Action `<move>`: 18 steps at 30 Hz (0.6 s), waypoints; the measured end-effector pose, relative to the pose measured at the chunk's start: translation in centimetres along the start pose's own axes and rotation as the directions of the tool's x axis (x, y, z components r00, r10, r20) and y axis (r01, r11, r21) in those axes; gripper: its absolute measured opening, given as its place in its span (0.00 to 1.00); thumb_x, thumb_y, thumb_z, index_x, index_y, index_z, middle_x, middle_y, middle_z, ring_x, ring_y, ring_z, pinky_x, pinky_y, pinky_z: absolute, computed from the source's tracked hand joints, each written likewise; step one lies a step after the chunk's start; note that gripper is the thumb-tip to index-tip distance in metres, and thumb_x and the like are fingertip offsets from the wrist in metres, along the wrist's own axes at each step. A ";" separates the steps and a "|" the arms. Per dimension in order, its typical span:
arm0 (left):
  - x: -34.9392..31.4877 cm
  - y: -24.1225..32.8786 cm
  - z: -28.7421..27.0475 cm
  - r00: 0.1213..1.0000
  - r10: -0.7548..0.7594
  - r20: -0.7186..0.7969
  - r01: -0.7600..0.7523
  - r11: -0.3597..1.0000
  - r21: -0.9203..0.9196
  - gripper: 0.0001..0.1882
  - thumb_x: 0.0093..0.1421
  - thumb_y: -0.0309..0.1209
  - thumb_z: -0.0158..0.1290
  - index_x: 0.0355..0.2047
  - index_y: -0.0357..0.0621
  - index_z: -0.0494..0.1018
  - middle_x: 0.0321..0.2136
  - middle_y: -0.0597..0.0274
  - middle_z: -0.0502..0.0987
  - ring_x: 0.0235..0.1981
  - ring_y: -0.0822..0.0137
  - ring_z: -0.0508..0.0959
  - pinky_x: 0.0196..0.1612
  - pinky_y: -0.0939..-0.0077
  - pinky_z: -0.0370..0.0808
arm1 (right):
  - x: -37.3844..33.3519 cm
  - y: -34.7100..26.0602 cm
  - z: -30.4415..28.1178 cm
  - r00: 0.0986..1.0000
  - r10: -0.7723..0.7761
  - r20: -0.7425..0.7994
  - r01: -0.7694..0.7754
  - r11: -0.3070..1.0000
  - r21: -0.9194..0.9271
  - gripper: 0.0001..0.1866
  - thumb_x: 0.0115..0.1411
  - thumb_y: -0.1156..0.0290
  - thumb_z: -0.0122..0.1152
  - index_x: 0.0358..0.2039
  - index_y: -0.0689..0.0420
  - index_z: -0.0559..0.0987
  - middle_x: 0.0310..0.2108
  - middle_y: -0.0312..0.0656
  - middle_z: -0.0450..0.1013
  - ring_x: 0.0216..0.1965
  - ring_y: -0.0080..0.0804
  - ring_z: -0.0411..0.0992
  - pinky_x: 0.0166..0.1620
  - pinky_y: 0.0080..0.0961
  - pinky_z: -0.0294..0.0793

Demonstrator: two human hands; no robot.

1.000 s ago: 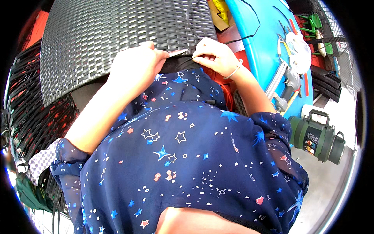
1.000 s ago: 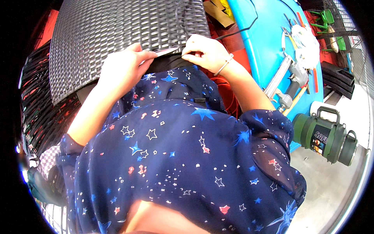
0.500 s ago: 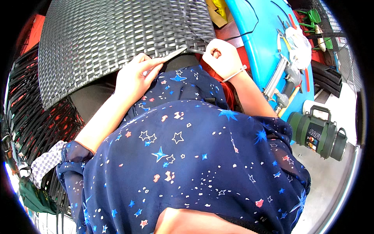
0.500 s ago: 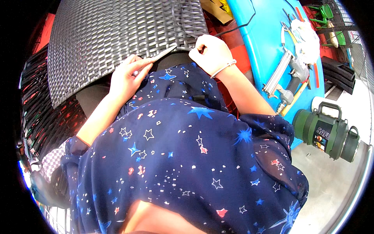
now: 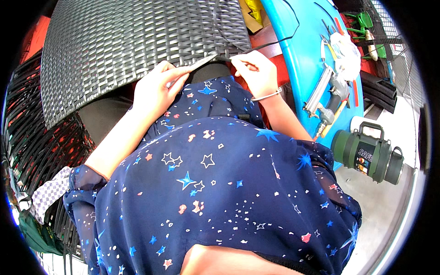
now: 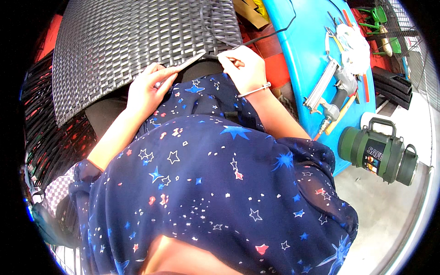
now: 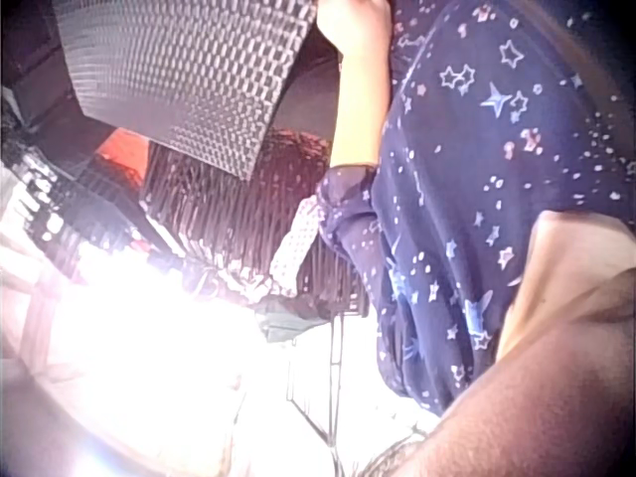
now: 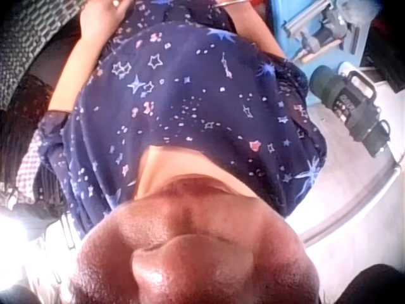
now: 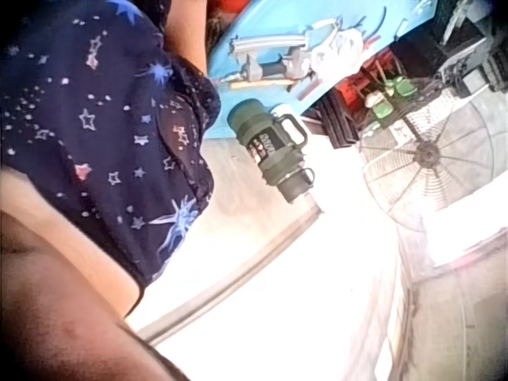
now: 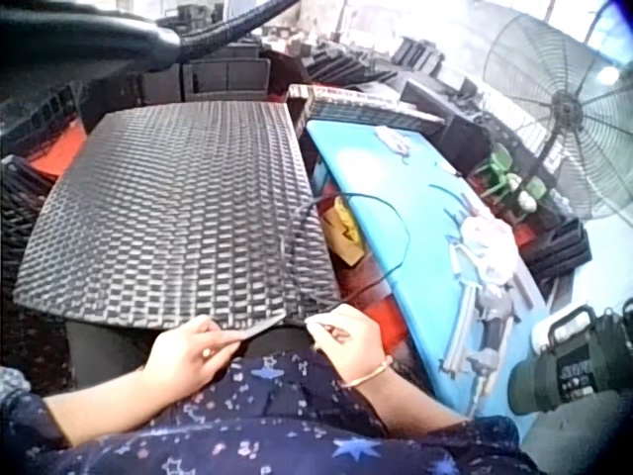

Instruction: The person uses scissors to trim the edge of a black woven mat. They hold the mat steady with one hand while cutting along the perimeter with the other, removing small strips of material.

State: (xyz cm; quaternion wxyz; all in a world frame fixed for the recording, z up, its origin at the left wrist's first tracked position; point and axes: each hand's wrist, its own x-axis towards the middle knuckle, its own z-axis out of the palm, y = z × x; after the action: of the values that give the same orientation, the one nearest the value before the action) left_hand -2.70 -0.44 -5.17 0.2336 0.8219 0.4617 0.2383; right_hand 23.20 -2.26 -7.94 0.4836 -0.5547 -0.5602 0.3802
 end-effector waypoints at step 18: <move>0.7 0.7 0.9 1.000 0.001 0.002 -0.001 1.000 0.018 0.10 0.58 0.33 0.58 0.41 0.55 0.80 0.27 0.63 0.74 0.26 0.64 0.75 0.31 0.74 0.72 | 2.9 0.7 -1.8 0.947 0.319 0.030 -0.314 0.942 -0.116 0.09 0.54 0.69 0.68 0.26 0.62 0.81 0.18 0.37 0.75 0.17 0.21 0.71 0.23 0.20 0.70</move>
State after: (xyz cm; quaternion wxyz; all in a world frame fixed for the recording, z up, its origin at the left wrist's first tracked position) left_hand -1.37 -0.27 -5.34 0.2267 0.8242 0.4634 0.2335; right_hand 25.35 0.46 -7.82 0.3713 -0.6538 -0.4953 0.4351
